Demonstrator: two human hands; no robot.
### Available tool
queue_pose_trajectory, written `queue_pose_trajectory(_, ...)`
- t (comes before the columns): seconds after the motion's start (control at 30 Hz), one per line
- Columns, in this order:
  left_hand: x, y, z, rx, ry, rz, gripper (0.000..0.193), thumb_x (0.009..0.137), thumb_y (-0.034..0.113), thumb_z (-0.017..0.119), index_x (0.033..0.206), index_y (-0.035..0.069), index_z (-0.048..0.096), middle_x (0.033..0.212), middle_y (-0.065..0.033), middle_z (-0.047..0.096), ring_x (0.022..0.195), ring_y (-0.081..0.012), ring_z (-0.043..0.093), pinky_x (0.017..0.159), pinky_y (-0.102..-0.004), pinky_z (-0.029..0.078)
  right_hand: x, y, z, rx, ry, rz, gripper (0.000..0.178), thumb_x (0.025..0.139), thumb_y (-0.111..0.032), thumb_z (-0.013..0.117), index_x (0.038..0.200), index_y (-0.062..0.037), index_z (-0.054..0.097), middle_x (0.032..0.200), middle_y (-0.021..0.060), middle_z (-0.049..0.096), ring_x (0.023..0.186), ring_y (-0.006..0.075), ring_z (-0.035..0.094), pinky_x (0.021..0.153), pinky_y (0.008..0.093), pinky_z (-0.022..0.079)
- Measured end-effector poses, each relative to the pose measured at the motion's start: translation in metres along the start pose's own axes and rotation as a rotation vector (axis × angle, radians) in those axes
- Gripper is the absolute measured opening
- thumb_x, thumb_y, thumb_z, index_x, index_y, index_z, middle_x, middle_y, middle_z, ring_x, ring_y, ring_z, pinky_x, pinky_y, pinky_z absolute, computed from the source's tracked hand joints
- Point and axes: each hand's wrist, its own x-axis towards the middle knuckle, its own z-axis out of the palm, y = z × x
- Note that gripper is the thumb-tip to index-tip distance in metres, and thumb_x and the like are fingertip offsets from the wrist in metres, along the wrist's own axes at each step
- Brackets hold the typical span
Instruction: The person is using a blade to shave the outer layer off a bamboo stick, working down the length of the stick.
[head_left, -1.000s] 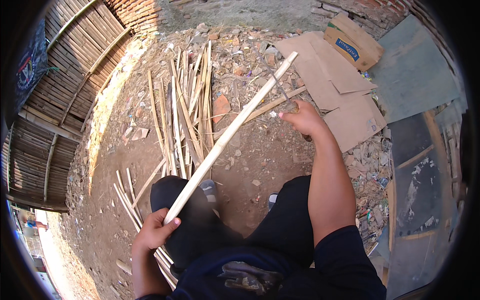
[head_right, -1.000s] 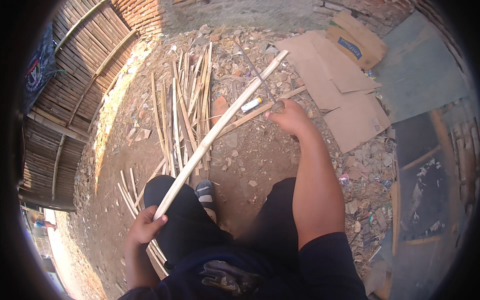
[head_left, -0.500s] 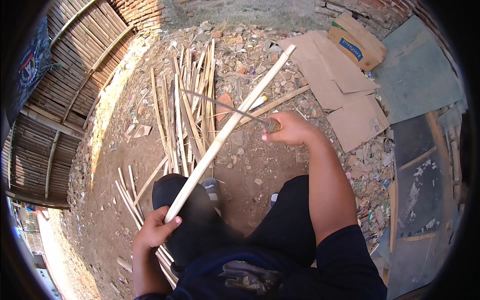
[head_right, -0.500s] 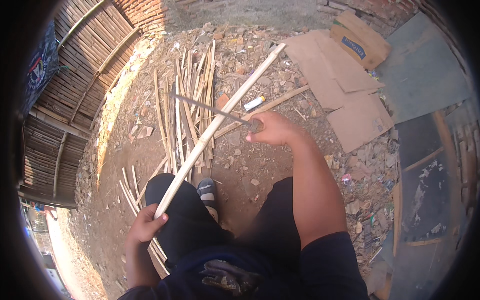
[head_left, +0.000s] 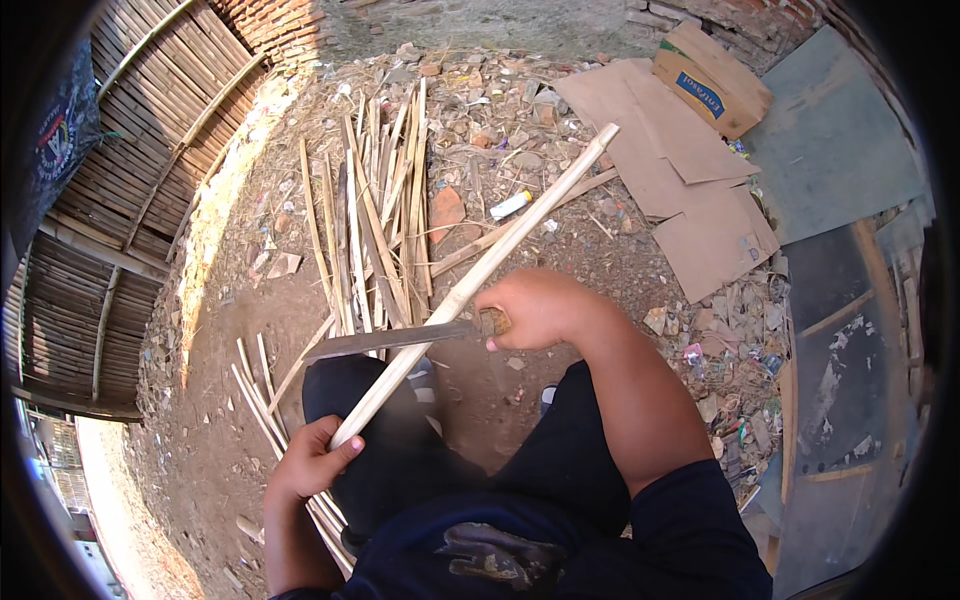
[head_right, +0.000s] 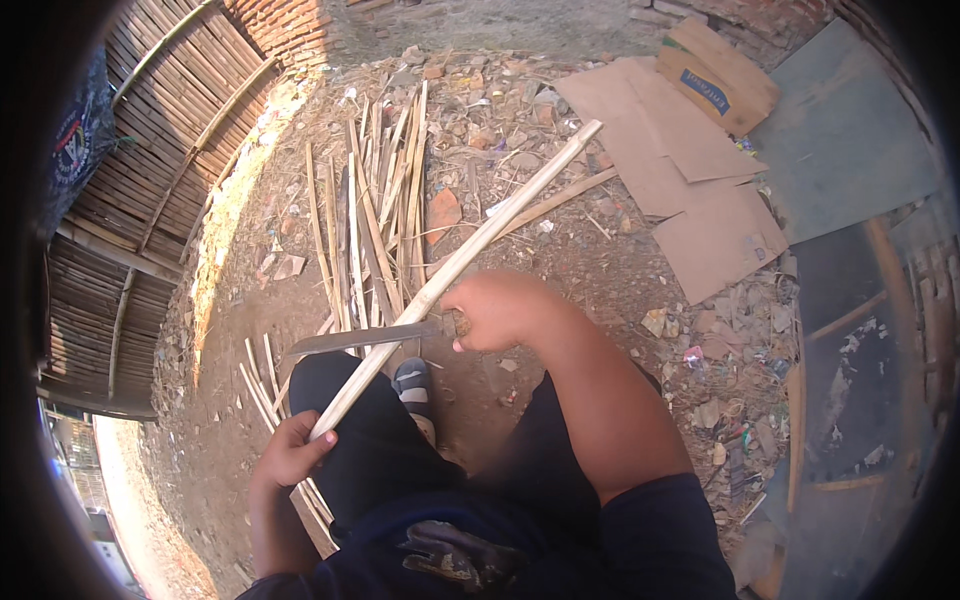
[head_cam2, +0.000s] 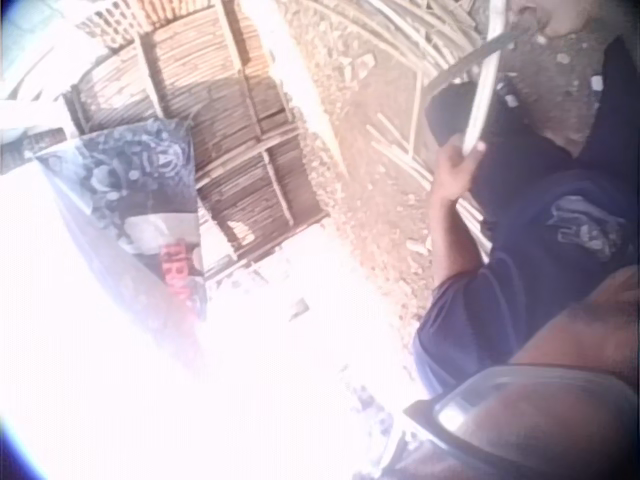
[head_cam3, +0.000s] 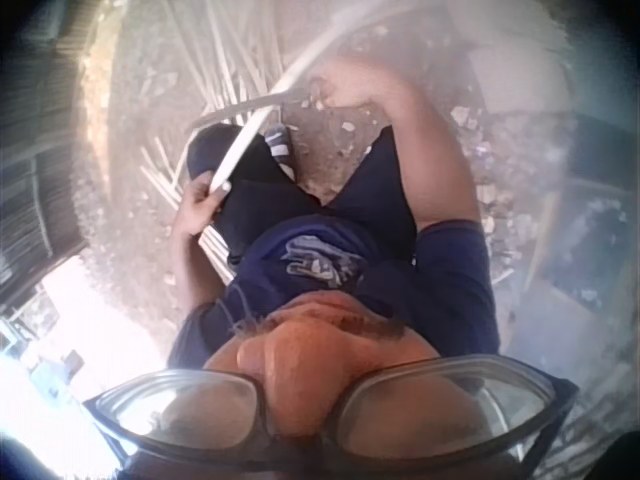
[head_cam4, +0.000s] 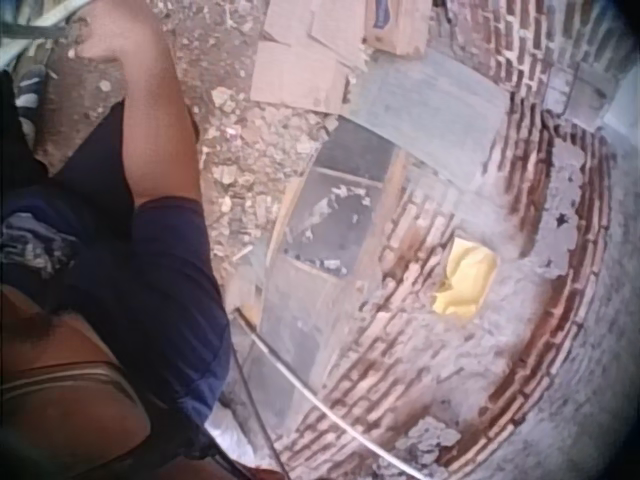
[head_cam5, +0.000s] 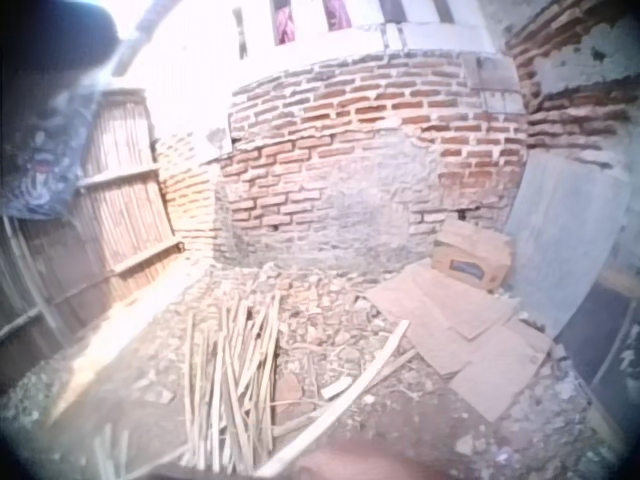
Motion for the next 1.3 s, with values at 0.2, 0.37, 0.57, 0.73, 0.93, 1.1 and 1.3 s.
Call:
queue_pose_trajectory(0.2, 0.000, -0.007, -0.001, -0.050, 0.010, 0.018, 0.032, 0.095, 0.033, 0.073, 0.085, 0.008, 0.057, 0.063, 0.0054, 0.051, 0.053, -0.0045, 0.045, 0.046, -0.0242, 0.035, -0.002, 0.084, -0.020, 0.327, 0.339, 0.301, 0.047, 0.080, -0.031, 0.079, 0.118, -0.0056, 0.068, 0.111, 0.0195, 0.070, 0.104, 0.0341, 0.067, 0.089, 0.0418, 0.052)
queue_pose_trajectory(0.37, 0.001, -0.006, 0.001, -0.047, 0.019, 0.004, 0.031, 0.096, 0.034, 0.072, 0.085, 0.009, 0.056, 0.062, 0.0040, 0.051, 0.050, -0.0056, 0.046, 0.044, -0.0241, 0.035, -0.006, 0.088, -0.020, 0.360, 0.531, 0.440, 0.049, 0.082, -0.030, 0.077, 0.120, -0.0016, 0.066, 0.110, 0.0215, 0.070, 0.104, 0.0349, 0.068, 0.091, 0.0428, 0.052)
queue_pose_trajectory(0.57, 0.005, -0.010, -0.002, -0.149, -0.036, 0.008, 0.030, 0.096, 0.033, 0.071, 0.085, 0.009, 0.057, 0.060, 0.0047, 0.050, 0.049, -0.0051, 0.046, 0.044, -0.0232, 0.035, -0.010, 0.011, -0.010, 0.020, 0.089, 0.089, 0.051, 0.079, -0.034, 0.079, 0.121, -0.0064, 0.067, 0.106, 0.0202, 0.070, 0.103, 0.0367, 0.067, 0.088, 0.0464, 0.052)
queue_pose_trajectory(0.73, -0.002, -0.019, -0.009, -0.180, -0.044, -0.027, 0.029, 0.096, 0.032, 0.072, 0.086, 0.009, 0.057, 0.059, 0.0049, 0.049, 0.048, -0.0049, 0.044, 0.043, -0.0232, 0.034, -0.011, 0.056, -0.016, 0.166, 0.147, -0.038, 0.046, 0.079, -0.032, 0.082, 0.115, -0.0062, 0.068, 0.085, 0.0121, 0.069, 0.077, 0.0232, 0.066, 0.070, 0.0380, 0.051)
queue_pose_trajectory(0.93, 0.003, -0.011, -0.004, -0.265, -0.052, -0.021, 0.029, 0.096, 0.033, 0.071, 0.087, 0.009, 0.057, 0.059, 0.0049, 0.050, 0.048, -0.0049, 0.045, 0.044, -0.0229, 0.034, -0.025, 0.096, -0.035, 0.569, 0.645, 0.559, 0.055, 0.084, -0.025, 0.080, 0.124, 0.0058, 0.060, 0.082, 0.0070, 0.069, 0.067, 0.0142, 0.063, 0.064, 0.0330, 0.051)
queue_pose_trajectory(1.1, 0.001, -0.010, 0.003, -0.156, -0.002, 0.000, 0.030, 0.096, 0.033, 0.071, 0.086, 0.009, 0.056, 0.059, 0.0046, 0.051, 0.048, -0.0052, 0.045, 0.044, -0.0230, 0.035, -0.013, 0.055, -0.014, 0.131, 0.354, 0.164, 0.054, 0.080, -0.031, 0.080, 0.124, -0.0038, 0.064, 0.100, 0.0200, 0.071, 0.098, 0.0374, 0.068, 0.085, 0.0462, 0.053)
queue_pose_trajectory(1.3, 0.000, -0.014, -0.001, -0.086, 0.003, 0.014, 0.030, 0.096, 0.032, 0.072, 0.085, 0.010, 0.056, 0.060, 0.0047, 0.051, 0.049, -0.0050, 0.046, 0.044, -0.0232, 0.035, -0.006, 0.000, 0.000, -0.012, 0.024, -0.037, 0.047, 0.079, -0.034, 0.080, 0.118, -0.0099, 0.068, 0.096, 0.0188, 0.070, 0.093, 0.0354, 0.068, 0.080, 0.0431, 0.052)
